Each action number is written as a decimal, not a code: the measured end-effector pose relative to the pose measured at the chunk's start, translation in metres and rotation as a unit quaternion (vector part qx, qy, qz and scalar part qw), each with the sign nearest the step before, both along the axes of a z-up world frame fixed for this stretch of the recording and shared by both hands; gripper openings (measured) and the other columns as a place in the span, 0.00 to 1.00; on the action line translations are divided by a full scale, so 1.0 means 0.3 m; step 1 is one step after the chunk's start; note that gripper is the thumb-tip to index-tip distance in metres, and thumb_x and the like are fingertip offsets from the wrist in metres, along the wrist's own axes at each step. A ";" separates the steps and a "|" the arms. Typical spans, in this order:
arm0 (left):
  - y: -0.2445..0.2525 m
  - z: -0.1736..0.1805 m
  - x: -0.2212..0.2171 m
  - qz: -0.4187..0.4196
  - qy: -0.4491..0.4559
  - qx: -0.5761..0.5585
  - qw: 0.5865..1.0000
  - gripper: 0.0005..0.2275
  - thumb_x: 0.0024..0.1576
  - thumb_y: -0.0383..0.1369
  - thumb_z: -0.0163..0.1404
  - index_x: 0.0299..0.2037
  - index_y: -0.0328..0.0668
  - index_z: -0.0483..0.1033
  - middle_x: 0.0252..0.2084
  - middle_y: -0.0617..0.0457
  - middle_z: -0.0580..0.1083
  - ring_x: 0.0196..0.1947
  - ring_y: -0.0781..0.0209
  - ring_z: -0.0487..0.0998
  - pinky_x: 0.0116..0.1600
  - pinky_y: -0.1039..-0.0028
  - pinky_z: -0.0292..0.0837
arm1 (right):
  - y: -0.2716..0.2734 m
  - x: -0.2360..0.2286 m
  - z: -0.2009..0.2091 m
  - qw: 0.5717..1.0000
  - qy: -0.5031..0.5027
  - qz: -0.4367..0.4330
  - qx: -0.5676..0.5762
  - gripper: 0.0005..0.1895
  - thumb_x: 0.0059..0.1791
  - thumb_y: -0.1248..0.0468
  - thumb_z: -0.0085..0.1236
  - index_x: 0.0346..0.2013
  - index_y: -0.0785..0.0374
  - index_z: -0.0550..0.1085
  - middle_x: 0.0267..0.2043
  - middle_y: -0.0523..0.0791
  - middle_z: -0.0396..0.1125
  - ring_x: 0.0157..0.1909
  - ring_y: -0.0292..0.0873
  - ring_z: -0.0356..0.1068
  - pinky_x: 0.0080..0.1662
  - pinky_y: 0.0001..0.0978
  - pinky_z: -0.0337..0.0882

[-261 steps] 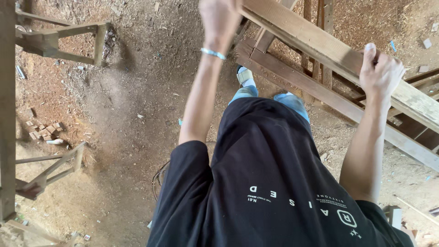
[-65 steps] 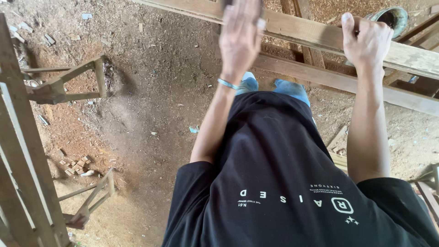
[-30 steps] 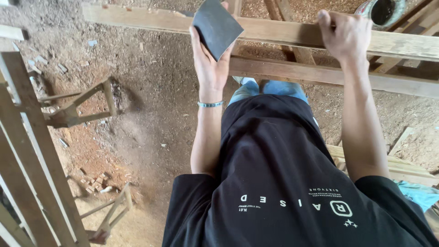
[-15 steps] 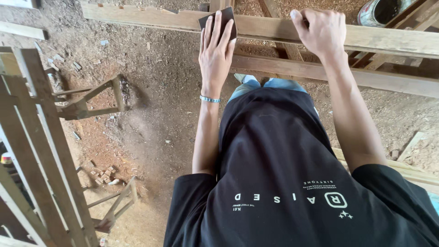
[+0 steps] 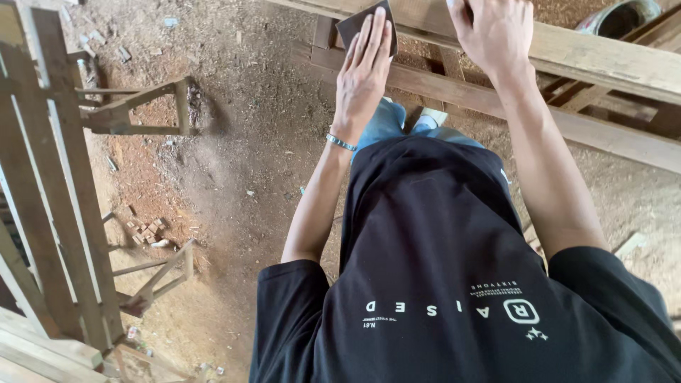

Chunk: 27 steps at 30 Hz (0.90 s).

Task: The person sands the surface and edges of a wooden beam using sandpaper, then scrapes the wood with a putty knife.

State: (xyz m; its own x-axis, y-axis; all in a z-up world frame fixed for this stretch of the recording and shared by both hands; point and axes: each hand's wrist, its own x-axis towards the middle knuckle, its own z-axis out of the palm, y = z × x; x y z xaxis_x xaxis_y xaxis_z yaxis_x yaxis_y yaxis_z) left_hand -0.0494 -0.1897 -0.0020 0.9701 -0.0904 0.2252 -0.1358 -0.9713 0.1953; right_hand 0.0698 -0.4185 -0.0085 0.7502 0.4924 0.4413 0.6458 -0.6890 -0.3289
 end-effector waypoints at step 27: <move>0.419 -0.080 0.186 0.244 -0.060 -0.003 0.968 0.15 0.65 0.35 0.48 0.62 0.44 0.70 0.63 0.45 0.70 0.66 0.51 0.69 0.73 0.64 0.61 | -0.024 0.040 -0.028 0.997 0.075 0.026 -0.010 0.23 0.65 0.53 0.49 0.30 0.56 0.78 0.20 0.38 0.68 0.16 0.34 0.62 0.23 0.27 0.61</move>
State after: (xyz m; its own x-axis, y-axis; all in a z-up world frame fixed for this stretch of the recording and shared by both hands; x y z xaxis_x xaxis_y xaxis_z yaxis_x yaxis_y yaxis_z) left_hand 0.0065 -0.0639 -0.0259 0.8640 0.3737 0.3376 0.3165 -0.9243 0.2131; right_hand 0.0817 -0.4257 -0.0169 0.7805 0.5401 0.3149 0.6251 -0.6639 -0.4106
